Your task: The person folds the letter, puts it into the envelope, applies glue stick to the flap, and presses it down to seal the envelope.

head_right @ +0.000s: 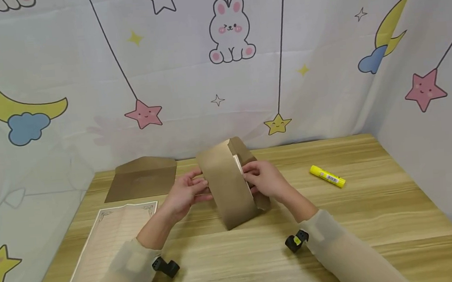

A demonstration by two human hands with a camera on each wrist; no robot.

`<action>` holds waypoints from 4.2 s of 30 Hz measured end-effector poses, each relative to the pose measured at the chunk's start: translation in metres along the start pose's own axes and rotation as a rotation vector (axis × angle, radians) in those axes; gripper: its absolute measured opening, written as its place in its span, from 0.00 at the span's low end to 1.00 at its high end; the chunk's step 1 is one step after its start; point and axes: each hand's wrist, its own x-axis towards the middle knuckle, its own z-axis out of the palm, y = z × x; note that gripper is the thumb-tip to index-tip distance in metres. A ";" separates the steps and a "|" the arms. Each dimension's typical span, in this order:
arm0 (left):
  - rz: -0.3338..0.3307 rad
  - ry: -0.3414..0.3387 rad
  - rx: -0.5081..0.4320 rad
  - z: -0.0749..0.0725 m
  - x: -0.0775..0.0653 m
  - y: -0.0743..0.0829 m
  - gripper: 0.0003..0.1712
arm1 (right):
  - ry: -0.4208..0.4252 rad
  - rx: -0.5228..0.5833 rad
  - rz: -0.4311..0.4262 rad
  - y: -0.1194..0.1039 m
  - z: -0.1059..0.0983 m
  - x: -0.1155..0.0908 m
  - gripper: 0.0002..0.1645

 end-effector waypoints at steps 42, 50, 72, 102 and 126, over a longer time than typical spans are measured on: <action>0.029 -0.020 0.077 0.007 -0.004 -0.002 0.23 | -0.137 0.091 0.026 -0.002 -0.012 -0.003 0.17; 0.032 -0.045 0.096 0.007 -0.006 0.001 0.21 | -0.125 0.052 0.006 -0.005 -0.011 -0.004 0.16; 0.032 0.172 -0.018 0.004 -0.007 0.001 0.24 | 0.086 -0.043 -0.062 0.000 -0.033 -0.014 0.19; 0.069 0.221 -0.212 0.012 -0.013 -0.008 0.25 | 0.016 0.425 0.176 0.018 0.009 -0.029 0.26; -0.007 0.200 0.475 -0.020 -0.023 -0.021 0.23 | -0.060 -0.121 0.146 0.044 -0.046 -0.037 0.32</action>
